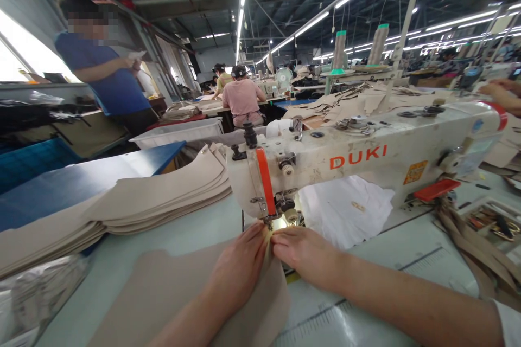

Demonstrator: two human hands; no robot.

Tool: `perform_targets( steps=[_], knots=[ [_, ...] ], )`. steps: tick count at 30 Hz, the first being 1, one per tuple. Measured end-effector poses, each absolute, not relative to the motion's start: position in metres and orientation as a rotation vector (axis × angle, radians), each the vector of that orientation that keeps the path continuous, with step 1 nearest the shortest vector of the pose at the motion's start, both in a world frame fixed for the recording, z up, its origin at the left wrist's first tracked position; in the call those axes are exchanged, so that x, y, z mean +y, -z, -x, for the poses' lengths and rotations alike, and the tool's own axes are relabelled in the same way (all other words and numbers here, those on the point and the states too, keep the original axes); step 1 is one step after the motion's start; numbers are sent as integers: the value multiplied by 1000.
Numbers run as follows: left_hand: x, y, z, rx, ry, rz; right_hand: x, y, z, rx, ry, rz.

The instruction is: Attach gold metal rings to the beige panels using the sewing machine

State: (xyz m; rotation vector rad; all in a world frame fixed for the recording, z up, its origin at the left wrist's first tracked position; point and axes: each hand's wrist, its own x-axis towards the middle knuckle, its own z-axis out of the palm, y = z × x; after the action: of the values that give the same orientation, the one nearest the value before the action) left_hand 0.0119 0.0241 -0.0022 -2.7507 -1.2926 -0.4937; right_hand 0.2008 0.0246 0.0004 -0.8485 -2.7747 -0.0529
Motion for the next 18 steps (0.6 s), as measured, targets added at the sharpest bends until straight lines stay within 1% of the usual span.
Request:
perform_targets(
  steps=[6,11,15,18],
  knots=[
    [25,1,-15,-1370,559,2730,24,1,-202,-2759,-11,847],
    [24,1,-16,-1373,542,2725,24,1,-202,-2756,27,855],
    [0,3,-4,-1323,514,2722,11,10,-196,-2765,109,701],
    [-26,6,7,-1395,468,2706,-5,19,-188,-2743,157,571]
  ],
)
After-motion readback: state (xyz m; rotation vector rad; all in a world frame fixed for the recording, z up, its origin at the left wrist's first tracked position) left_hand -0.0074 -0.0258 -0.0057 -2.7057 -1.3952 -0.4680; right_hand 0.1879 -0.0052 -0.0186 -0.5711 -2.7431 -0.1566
